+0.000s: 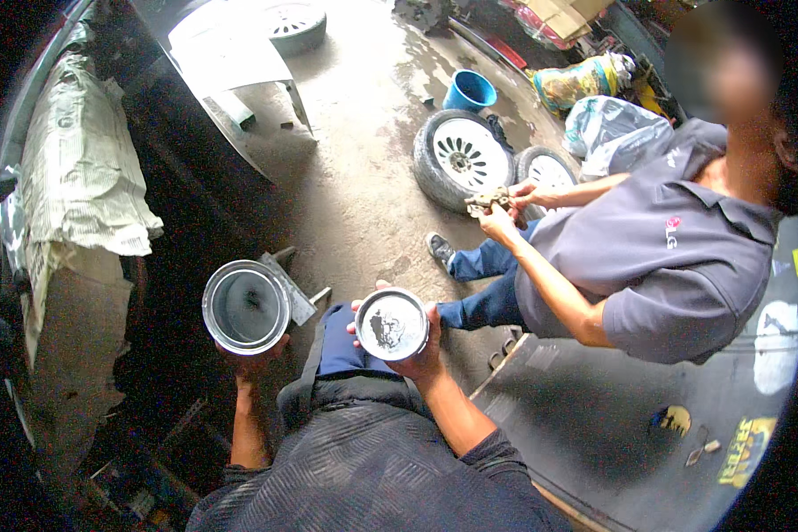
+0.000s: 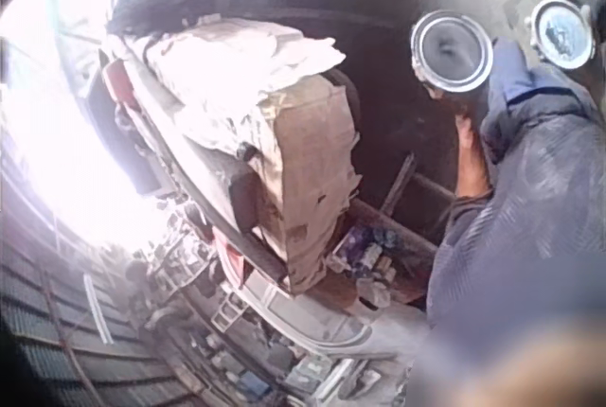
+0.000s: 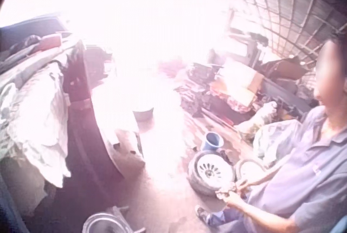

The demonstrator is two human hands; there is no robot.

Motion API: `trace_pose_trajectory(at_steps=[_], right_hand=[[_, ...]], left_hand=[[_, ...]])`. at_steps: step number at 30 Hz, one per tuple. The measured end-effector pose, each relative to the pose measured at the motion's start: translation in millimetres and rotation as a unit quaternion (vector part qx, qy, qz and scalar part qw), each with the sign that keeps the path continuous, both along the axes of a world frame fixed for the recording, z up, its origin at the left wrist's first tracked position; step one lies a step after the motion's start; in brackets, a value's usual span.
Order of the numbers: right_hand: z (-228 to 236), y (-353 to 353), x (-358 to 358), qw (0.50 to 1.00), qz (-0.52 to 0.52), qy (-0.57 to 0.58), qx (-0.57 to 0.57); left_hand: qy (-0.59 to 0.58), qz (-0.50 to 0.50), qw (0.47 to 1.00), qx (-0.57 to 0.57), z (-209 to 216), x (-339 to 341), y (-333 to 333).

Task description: The person retrieves a small metal part from the floor, walks to a bench grinder, and grinds the part against the spinning wheel. The person holds the part with both hands and rotates it while grinding.

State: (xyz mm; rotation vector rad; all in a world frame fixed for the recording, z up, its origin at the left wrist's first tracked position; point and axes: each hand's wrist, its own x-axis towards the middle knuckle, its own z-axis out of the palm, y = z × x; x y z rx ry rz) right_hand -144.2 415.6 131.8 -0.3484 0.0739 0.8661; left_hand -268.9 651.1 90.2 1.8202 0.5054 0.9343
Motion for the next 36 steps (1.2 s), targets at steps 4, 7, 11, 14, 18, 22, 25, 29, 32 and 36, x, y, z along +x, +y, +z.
trace_pose_trajectory(at_steps=[4,7,11,14,18,22,25,29,32,36], right_hand=[[-4.3,23.5,58.2,0.999,0.013,0.014,0.038],[-10.2,41.1,111.2,0.999,0.012,-0.025,0.035],[-19.4,84.3,206.8,0.999,-0.036,-0.003,0.027],[-25.3,136.5,293.3,0.998,-0.030,-0.015,0.045],[-15.7,210.1,412.8,0.997,-0.043,0.000,0.059],[-0.7,243.5,504.6,0.996,-0.068,-0.023,0.057],[-9.7,250.4,569.3,0.992,-0.116,-0.016,0.037],[-31.6,250.0,670.6,0.985,-0.158,0.000,0.066],[-43.6,249.1,769.2,0.981,-0.178,0.034,0.067],[-38.6,258.2,929.2,0.983,-0.173,0.002,0.062]], left_hand=[[-0.013,0.007,1.000,0.018,7.8,79.8,23.8],[-0.028,0.003,0.999,0.026,14.9,147.7,47.3],[-0.039,0.005,0.995,0.089,21.9,249.7,88.0],[-0.100,0.003,0.993,0.070,27.5,332.7,125.1],[-0.093,-0.021,0.995,0.038,45.2,443.2,180.5],[-0.076,-0.069,0.993,0.051,59.1,545.3,223.4],[-0.059,-0.104,0.993,0.018,45.0,623.5,249.8],[-0.007,-0.102,0.995,-0.011,6.1,739.1,281.3],[-0.029,-0.083,0.996,0.016,-10.3,841.7,301.7],[-0.097,-0.159,0.979,-0.077,4.4,979.7,327.0]])
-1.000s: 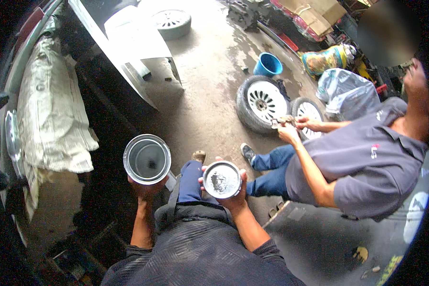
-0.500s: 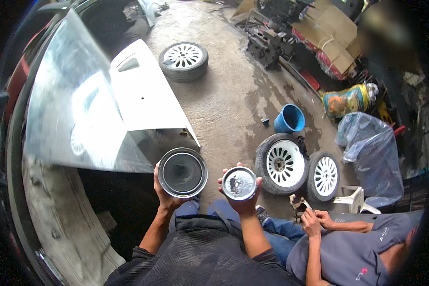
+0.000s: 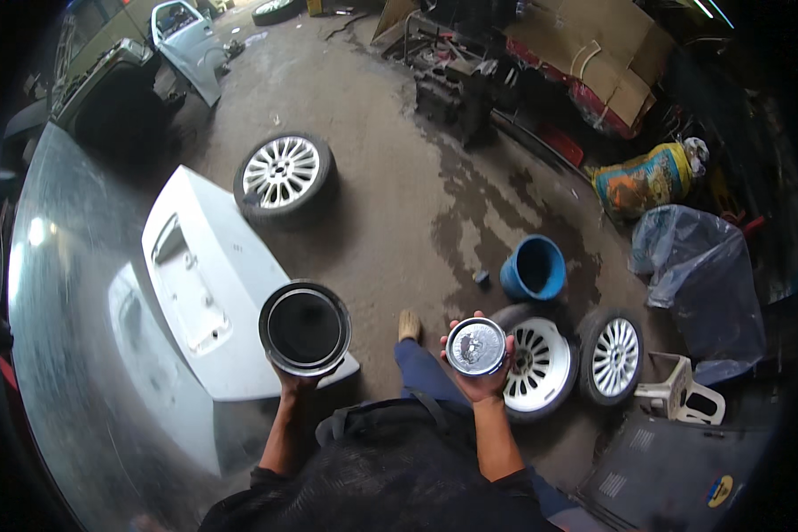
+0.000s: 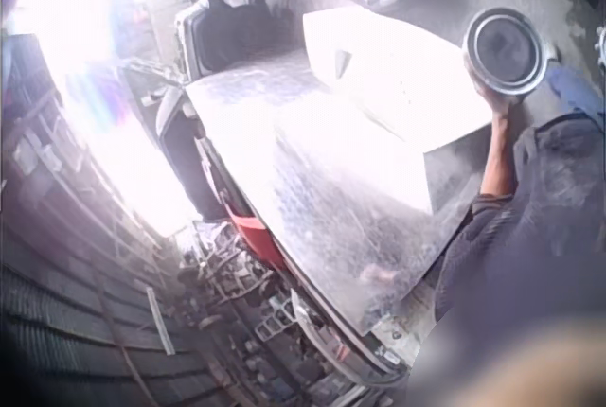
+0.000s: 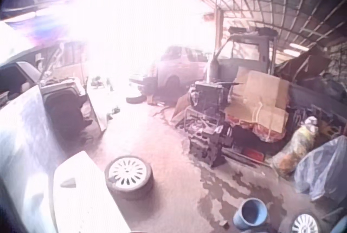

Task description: The person retrieves a small metal part from the floor, walks to a bench grinder, and grinds the part against the spinning wheel. The person holds the part with both hands and rotates it while grinding.

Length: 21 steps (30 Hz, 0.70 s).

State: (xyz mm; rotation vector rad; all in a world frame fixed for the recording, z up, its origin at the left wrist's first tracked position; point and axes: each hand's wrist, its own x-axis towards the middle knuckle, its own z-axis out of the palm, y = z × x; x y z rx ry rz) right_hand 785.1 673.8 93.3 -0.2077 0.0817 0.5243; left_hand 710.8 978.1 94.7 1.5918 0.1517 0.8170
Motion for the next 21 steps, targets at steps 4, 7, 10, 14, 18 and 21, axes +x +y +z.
trace_pose_trajectory(at_steps=[4,7,10,14,18,21], right_hand=[[35.5,34.3,156.0,0.999,0.008,-0.032,-0.021],[59.0,74.4,265.3,0.995,0.050,-0.075,-0.041],[64.7,125.8,369.7,0.992,0.080,-0.068,-0.072],[45.8,191.6,496.7,0.991,0.087,-0.083,-0.060],[35.0,241.4,607.3,0.996,0.066,-0.026,-0.055],[33.9,274.1,685.4,0.997,0.057,-0.043,-0.033]], left_hand=[[0.068,0.015,0.997,0.041,28.8,125.6,26.9],[0.070,0.033,0.990,0.116,50.2,216.9,47.6],[0.034,0.089,0.989,0.112,63.5,306.1,85.5],[0.002,0.142,0.976,0.163,65.9,427.7,152.5],[0.013,0.135,0.969,0.205,74.5,542.4,219.4],[0.032,0.114,0.984,0.134,74.4,628.4,267.8]])
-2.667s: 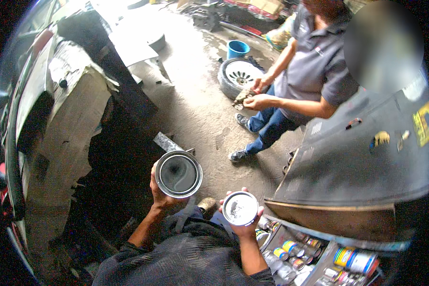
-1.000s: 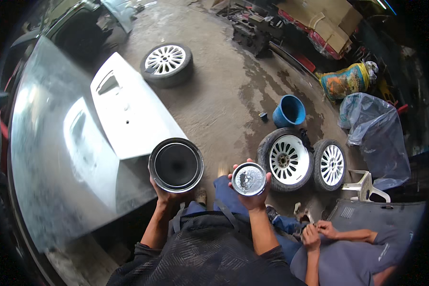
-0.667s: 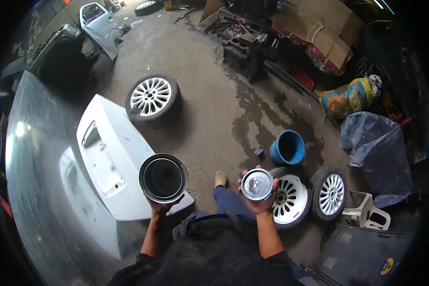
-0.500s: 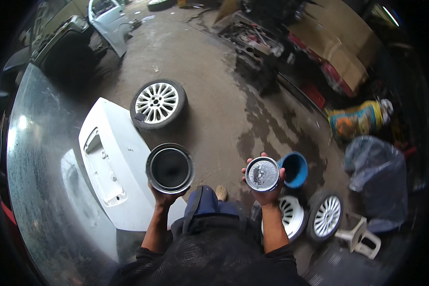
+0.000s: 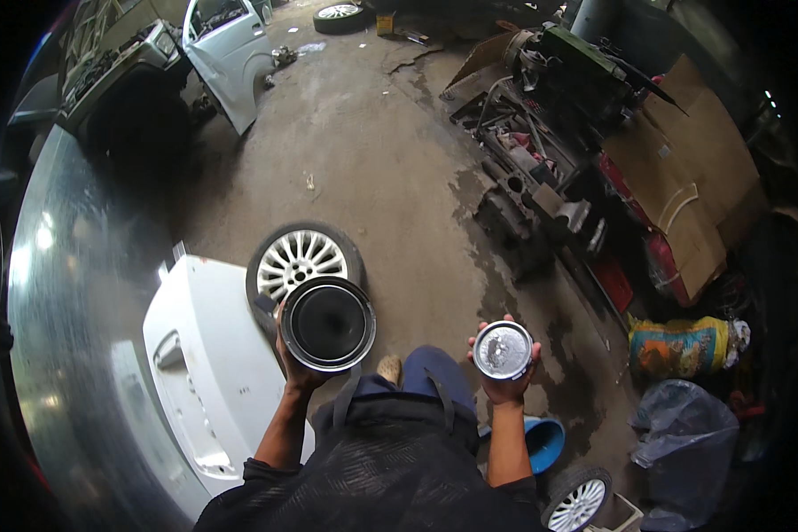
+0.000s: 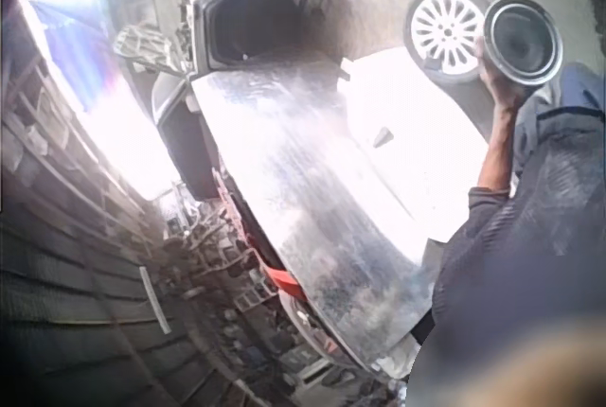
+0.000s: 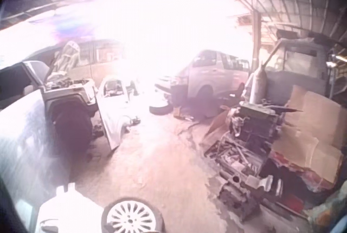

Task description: The person retrieves a small metal part from the floor, walks to a bench grinder, and grinds the part against the spinning wheel. The person holds the part with both hands and rotates it while grinding.

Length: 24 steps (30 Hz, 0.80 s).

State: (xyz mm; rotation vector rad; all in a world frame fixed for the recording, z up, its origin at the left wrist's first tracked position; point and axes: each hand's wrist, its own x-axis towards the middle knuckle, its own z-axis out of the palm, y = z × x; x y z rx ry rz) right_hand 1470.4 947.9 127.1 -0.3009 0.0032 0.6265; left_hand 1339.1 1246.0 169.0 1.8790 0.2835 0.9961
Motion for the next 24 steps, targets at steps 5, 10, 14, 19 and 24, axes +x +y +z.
trace_pose_trajectory(at_steps=[5,10,14,19,24], right_hand=[[-25.2,75.6,152.9,0.998,-0.024,0.059,-0.003],[-38.1,173.7,342.8,0.999,-0.015,0.011,0.028],[-3.1,276.7,492.4,1.000,-0.002,0.006,0.024],[37.8,413.4,643.5,0.991,0.078,-0.091,-0.062],[19.0,526.3,780.8,0.988,0.116,-0.084,-0.048]], left_hand=[[-0.003,-0.006,0.997,-0.075,-34.4,164.5,82.7],[-0.015,-0.037,0.994,-0.101,-44.6,332.9,177.3],[0.024,0.001,0.998,0.053,-16.9,448.3,247.4],[-0.027,-0.014,0.999,-0.012,-13.2,584.4,340.5],[-0.050,0.013,0.998,0.019,-8.2,722.4,451.9]])
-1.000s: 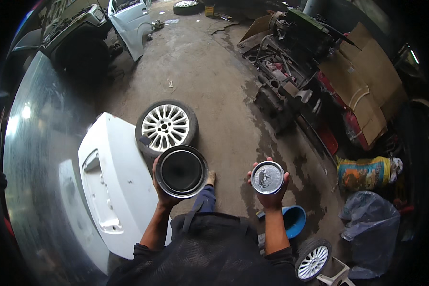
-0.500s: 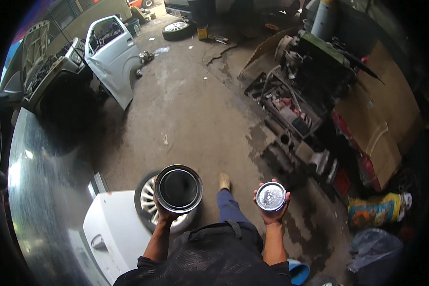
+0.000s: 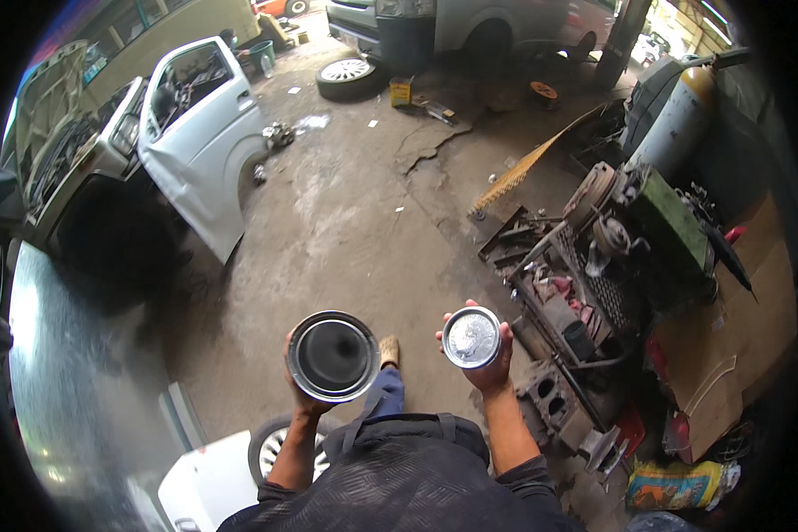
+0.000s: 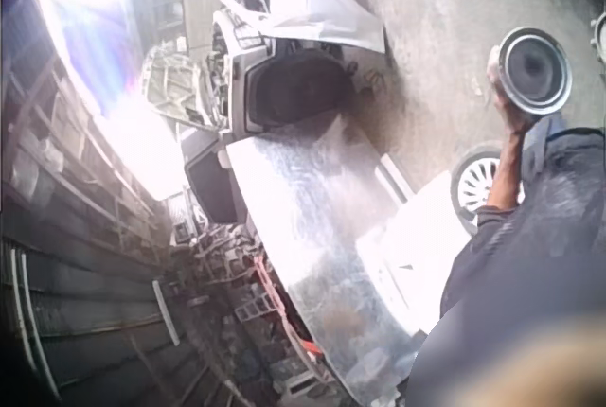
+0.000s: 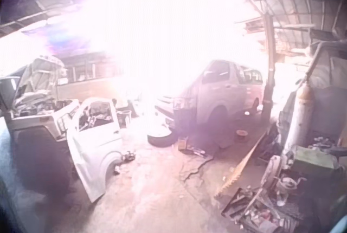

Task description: The person retrieves a small metal part from the floor, walks to a bench grinder, and grinds the part against the spinning wheel. The person holds the part with both hands and rotates it while grinding.

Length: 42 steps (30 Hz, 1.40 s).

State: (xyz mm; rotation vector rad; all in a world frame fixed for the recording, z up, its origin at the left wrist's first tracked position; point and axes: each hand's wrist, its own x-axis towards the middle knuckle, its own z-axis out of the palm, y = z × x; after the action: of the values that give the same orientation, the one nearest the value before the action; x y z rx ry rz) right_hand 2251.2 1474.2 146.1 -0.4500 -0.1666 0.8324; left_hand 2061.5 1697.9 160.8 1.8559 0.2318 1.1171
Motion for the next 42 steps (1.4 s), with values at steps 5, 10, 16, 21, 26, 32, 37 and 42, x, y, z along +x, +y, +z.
trace_pose_trajectory(at_steps=[5,10,16,21,26,32,37,42], right_hand=[[-8.2,83.4,121.1,0.994,-0.041,0.086,0.044],[-12.1,157.8,248.3,0.992,-0.092,0.082,0.005],[-44.8,277.6,430.0,0.990,-0.106,0.074,0.061],[-18.4,390.6,593.9,0.987,-0.118,0.091,0.060],[19.0,506.9,742.5,0.997,-0.059,0.027,0.041],[16.3,639.1,899.0,0.998,-0.043,0.018,0.051],[9.9,716.8,993.9,0.992,-0.110,0.048,0.037],[-5.2,764.6,1096.2,0.984,-0.151,0.096,0.011]], left_hand=[[0.038,-0.007,0.999,-0.035,10.1,152.2,107.9],[0.080,-0.070,0.993,-0.043,11.5,295.9,210.0],[0.092,-0.049,0.995,-0.001,-5.1,494.2,332.7],[0.108,-0.031,0.991,-0.074,14.7,641.0,430.0],[0.088,-0.010,0.996,-0.004,29.6,783.4,521.2],[0.075,-0.003,0.996,-0.046,20.9,951.8,660.9],[0.043,-0.085,0.992,-0.080,43.7,1082.5,756.8],[0.046,-0.077,0.996,-0.003,50.0,1233.5,824.9]])
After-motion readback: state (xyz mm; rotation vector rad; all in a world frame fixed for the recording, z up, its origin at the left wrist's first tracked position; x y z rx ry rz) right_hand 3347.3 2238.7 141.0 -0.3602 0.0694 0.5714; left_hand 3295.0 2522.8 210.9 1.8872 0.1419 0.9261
